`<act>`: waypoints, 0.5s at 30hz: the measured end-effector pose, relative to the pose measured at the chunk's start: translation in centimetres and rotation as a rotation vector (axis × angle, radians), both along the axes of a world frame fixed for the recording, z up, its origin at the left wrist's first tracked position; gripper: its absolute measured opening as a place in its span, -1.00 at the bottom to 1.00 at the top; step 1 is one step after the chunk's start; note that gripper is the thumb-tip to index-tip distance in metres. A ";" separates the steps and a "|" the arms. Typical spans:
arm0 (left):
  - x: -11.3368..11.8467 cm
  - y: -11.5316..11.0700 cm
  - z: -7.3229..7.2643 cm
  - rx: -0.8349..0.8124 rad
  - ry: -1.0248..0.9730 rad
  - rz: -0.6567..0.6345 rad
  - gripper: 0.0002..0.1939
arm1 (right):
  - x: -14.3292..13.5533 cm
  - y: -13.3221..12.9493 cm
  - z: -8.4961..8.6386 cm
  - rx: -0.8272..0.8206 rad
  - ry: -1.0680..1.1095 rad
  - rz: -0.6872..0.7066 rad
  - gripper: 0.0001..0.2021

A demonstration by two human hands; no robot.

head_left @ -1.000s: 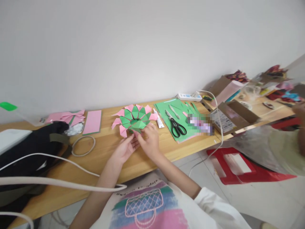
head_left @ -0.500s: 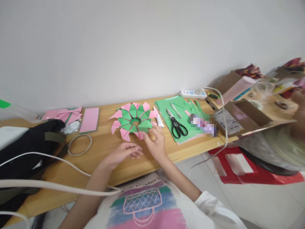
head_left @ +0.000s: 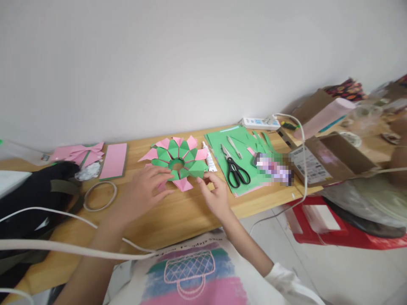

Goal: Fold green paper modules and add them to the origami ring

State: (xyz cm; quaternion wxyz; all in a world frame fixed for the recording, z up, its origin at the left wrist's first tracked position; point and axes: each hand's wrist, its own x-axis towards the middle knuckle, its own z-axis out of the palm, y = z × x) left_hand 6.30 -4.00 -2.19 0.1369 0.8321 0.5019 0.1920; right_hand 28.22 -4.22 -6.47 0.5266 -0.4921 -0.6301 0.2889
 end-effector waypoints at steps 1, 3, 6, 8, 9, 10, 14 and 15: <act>0.2 0.7 0.0 -0.039 0.045 -0.047 -0.71 | 0.2 0.0 0.0 -0.005 -0.007 -0.005 -0.80; 0.5 1.7 0.3 -0.129 0.100 -0.108 -0.76 | 0.8 0.1 -0.3 -0.015 -0.019 -0.031 -0.80; 1.1 2.6 1.0 -0.260 0.131 -0.126 -0.73 | 2.6 0.3 -1.4 -0.026 -0.038 -0.117 -0.80; 1.3 2.7 1.4 -0.277 0.135 -0.090 -0.71 | 4.7 0.5 -2.3 -0.029 -0.059 -0.218 -0.79; 1.4 2.7 1.5 -0.275 0.141 -0.068 -0.71 | 6.0 0.8 -2.8 -0.026 -0.079 -0.285 -0.77; 1.4 2.6 1.5 -0.273 0.147 -0.050 -0.70 | 7.6 1.1 -3.2 -0.018 -0.103 -0.375 -0.76; 1.0 1.7 1.4 -0.278 0.168 -0.007 -0.72 | 14.6 2.6 -4.2 0.045 -0.255 -0.717 -0.71; 0.8 1.4 1.3 -0.280 0.171 0.021 -0.73 | 16.2 2.9 -4.3 0.047 -0.304 -0.751 -0.69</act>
